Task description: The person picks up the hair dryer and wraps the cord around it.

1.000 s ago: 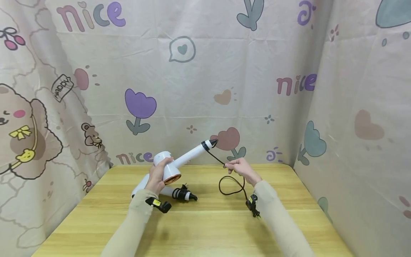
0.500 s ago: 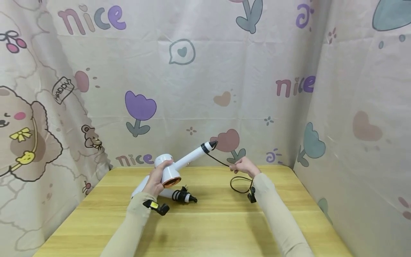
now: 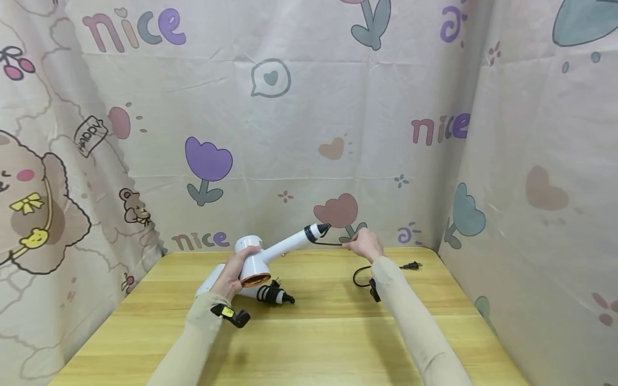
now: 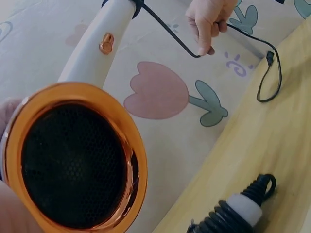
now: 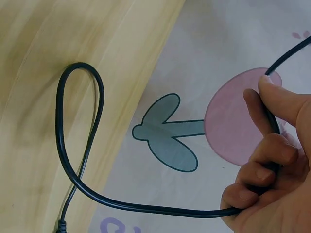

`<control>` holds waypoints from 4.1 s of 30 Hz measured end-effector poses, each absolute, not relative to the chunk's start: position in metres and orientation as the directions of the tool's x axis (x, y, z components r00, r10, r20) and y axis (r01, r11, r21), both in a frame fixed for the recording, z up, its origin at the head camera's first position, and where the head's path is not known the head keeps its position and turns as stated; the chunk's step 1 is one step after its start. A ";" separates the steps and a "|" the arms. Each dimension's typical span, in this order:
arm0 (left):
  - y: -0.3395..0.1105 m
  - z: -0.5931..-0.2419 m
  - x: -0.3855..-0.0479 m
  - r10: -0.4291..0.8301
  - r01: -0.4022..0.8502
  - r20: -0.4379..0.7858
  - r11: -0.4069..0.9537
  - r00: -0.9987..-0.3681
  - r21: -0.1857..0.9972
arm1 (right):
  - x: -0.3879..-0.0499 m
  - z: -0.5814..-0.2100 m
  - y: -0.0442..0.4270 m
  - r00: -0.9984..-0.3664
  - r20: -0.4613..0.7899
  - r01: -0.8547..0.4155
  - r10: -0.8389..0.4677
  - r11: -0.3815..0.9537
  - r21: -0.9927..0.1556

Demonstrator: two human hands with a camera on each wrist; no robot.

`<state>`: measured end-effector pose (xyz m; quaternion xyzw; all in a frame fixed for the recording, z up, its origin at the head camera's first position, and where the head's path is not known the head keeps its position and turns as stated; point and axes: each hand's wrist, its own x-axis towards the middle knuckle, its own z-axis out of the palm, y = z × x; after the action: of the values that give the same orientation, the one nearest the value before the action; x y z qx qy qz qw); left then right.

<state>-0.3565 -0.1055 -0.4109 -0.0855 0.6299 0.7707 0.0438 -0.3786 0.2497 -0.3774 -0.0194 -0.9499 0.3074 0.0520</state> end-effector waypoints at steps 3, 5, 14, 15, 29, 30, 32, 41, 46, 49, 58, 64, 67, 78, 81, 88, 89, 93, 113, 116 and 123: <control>-0.108 -0.414 -0.356 -0.013 -0.179 -0.185 -0.187 -0.983 0.966 | -0.381 -0.376 0.248 -0.988 0.133 -0.016 0.075 0.817 -0.577; -0.109 -0.415 -0.355 0.015 -0.190 -0.190 -0.168 -0.982 0.967 | -0.383 -0.375 0.247 -0.983 0.167 -0.039 0.071 0.816 -0.577; -0.112 -0.420 -0.355 0.147 -0.192 -0.186 -0.029 -0.972 0.981 | -0.385 -0.364 0.239 -0.965 0.261 -0.136 0.022 0.811 -0.569; -0.112 -0.421 -0.354 0.143 -0.179 -0.176 -0.010 -0.974 0.984 | -0.385 -0.363 0.239 -0.963 0.268 -0.136 0.025 0.814 -0.565; -0.109 -0.420 -0.354 0.115 0.231 0.210 0.221 -0.971 0.947 | -0.371 -0.354 0.227 -0.904 0.428 -0.251 -0.014 0.827 -0.503; -0.109 -0.419 -0.354 0.115 0.253 0.231 0.240 -0.966 0.937 | -0.370 -0.353 0.225 -0.897 0.442 -0.267 -0.023 0.825 -0.498; -0.108 -0.417 -0.353 0.115 0.287 0.265 0.271 -0.957 0.919 | -0.366 -0.351 0.222 -0.882 0.470 -0.287 -0.028 0.823 -0.490; -0.107 -0.413 -0.351 0.065 0.292 0.287 0.334 -0.956 0.896 | -0.349 -0.346 0.208 -0.797 0.597 -0.387 -0.090 0.835 -0.391; -0.108 -0.412 -0.351 -0.019 0.249 0.281 0.410 -0.959 0.877 | -0.336 -0.344 0.196 -0.741 0.662 -0.440 -0.113 0.826 -0.351; -0.109 -0.411 -0.352 -0.069 0.225 0.284 0.448 -0.956 0.866 | -0.328 -0.344 0.192 -0.726 0.683 -0.435 -0.087 0.827 -0.357; -0.111 -0.412 -0.351 -0.239 0.158 0.317 0.514 -0.918 0.843 | -0.310 -0.352 0.181 -0.722 0.688 -0.442 -0.070 0.812 -0.381; -0.111 -0.414 -0.354 -0.326 0.139 0.342 0.512 -0.881 0.848 | -0.304 -0.366 0.176 -0.714 0.697 -0.457 -0.074 0.803 -0.383; -0.111 -0.415 -0.354 -0.356 0.135 0.337 0.486 -0.872 0.863 | -0.301 -0.374 0.174 -0.710 0.700 -0.463 -0.077 0.800 -0.382; -0.104 -0.419 -0.358 -0.405 0.108 0.229 0.300 -0.885 0.948 | -0.294 -0.398 0.179 -0.726 0.687 -0.444 -0.042 0.791 -0.421; -0.102 -0.417 -0.360 -0.397 0.109 0.181 0.196 -0.900 0.975 | -0.292 -0.403 0.179 -0.702 0.711 -0.464 -0.047 0.788 -0.406; -0.104 -0.412 -0.360 -0.347 0.043 0.033 -0.022 -0.937 0.999 | -0.291 -0.415 0.186 -0.717 0.692 -0.498 -0.086 0.757 -0.422; -0.104 -0.412 -0.360 -0.332 0.036 0.016 -0.055 -0.943 0.998 | -0.291 -0.416 0.187 -0.739 0.669 -0.493 -0.081 0.742 -0.454; -0.105 -0.410 -0.360 -0.285 0.017 -0.025 -0.144 -0.958 0.989 | -0.296 -0.418 0.195 -0.864 0.500 -0.404 -0.051 0.663 -0.631; -0.101 -0.411 -0.357 -0.127 -0.154 -0.177 -0.173 -0.976 0.973 | -0.338 -0.439 0.251 -0.965 -0.116 0.028 -0.236 0.349 -0.937; -0.101 -0.412 -0.355 -0.090 -0.173 -0.192 -0.180 -0.977 0.968 | -0.343 -0.441 0.254 -0.975 -0.131 0.057 -0.177 0.370 -0.927; -0.102 -0.417 -0.354 0.046 -0.213 -0.208 -0.159 -0.977 0.964 | -0.356 -0.430 0.251 -0.991 -0.112 0.075 -0.067 0.415 -0.907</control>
<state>-0.3536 -0.1017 -0.4174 -0.0649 0.6427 0.7586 0.0854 -0.3560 0.2512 -0.4301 -0.0023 -0.8385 0.5410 -0.0655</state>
